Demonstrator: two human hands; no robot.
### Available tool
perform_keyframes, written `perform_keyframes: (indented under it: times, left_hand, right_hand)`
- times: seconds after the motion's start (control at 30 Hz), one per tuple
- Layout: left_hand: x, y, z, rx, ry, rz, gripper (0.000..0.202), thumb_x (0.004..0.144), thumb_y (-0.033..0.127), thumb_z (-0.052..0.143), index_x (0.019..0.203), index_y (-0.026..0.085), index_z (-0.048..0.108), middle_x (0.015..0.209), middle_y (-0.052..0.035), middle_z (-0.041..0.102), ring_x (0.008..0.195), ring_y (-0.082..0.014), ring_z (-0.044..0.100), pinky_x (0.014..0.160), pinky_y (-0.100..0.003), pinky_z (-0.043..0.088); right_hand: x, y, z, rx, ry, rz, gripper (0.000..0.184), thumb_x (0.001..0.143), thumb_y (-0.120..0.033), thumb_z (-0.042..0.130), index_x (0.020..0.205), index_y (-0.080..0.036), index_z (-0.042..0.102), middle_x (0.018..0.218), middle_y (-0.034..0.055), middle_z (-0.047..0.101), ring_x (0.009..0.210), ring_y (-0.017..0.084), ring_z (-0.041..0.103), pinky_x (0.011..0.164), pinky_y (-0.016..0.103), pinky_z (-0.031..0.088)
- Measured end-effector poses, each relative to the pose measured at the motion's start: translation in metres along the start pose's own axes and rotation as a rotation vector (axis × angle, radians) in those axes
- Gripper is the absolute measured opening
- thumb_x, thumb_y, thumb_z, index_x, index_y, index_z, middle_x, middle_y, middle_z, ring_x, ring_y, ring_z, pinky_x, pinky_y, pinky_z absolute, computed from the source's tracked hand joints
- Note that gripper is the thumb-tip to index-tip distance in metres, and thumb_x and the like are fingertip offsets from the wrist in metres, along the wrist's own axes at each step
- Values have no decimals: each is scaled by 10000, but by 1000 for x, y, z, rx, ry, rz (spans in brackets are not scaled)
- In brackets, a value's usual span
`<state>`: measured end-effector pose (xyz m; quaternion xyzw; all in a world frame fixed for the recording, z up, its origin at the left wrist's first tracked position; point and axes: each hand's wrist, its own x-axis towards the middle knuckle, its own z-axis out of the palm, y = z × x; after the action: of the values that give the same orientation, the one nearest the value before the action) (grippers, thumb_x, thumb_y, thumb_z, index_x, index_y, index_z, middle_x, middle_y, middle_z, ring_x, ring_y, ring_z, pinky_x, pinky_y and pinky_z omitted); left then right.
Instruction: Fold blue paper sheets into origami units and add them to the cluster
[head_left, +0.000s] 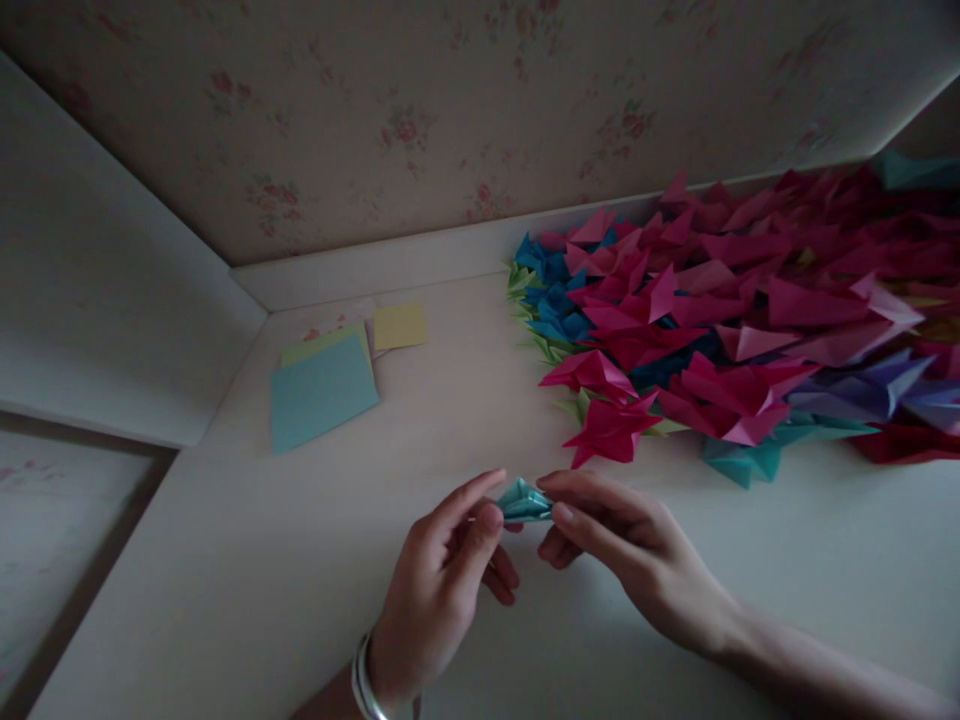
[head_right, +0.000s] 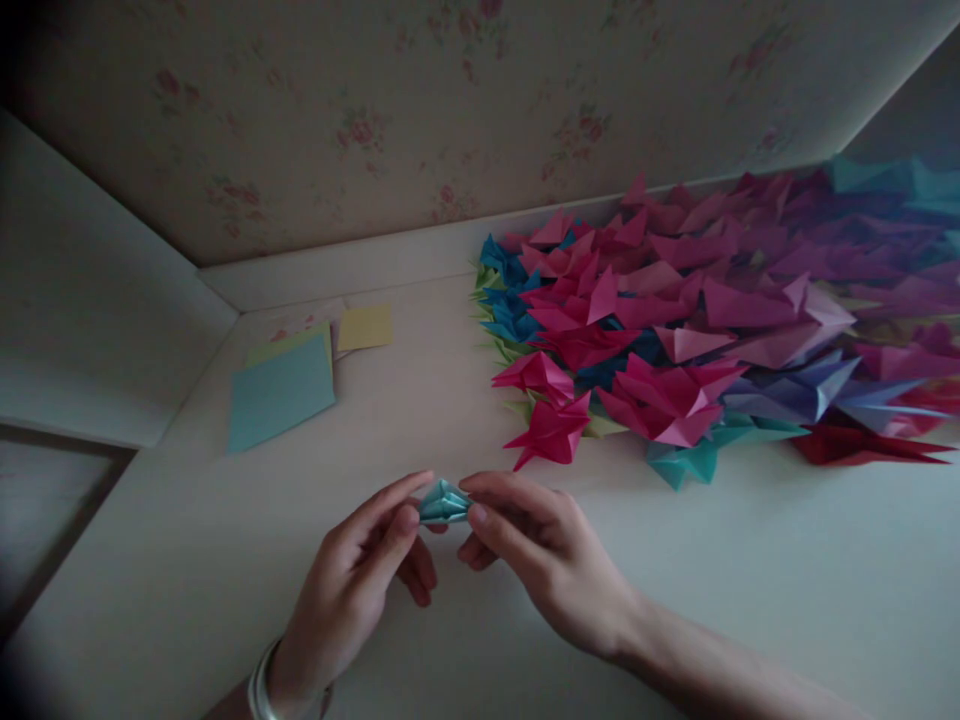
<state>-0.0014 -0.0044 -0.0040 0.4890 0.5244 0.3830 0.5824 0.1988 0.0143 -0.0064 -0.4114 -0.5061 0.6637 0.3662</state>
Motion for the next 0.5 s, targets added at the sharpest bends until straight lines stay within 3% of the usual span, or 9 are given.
perform_keyframes:
  times: [0.13, 0.3, 0.5]
  left_hand:
    - [-4, -2, -2, 153, 47, 106, 174, 982, 359, 565, 1025, 206, 635, 631, 22, 680, 561, -127, 672, 568, -219, 544]
    - [-3, 2, -1, 16, 20, 26, 159, 969, 354, 584, 979, 200, 623, 698, 6, 677, 600, -139, 671, 537, -224, 551]
    - [-2, 6, -4, 0, -28, 84, 98, 924, 277, 637, 958, 205, 696, 1118, -57, 617, 680, -107, 653, 573, -215, 583]
  right_hand:
    - [-2, 1, -2, 44, 0, 21, 214, 949, -358, 641, 1044, -200, 750, 797, 43, 746, 764, 168, 713, 699, 262, 575]
    - [-1, 4, -4, 168, -33, 100, 247, 927, -400, 654, 1028, -205, 768, 898, 69, 767, 849, 201, 728, 775, 309, 587]
    - [4, 3, -2, 164, -6, 98, 223, 820, -361, 765, 980, -206, 761, 929, 69, 757, 859, 209, 695, 770, 324, 564]
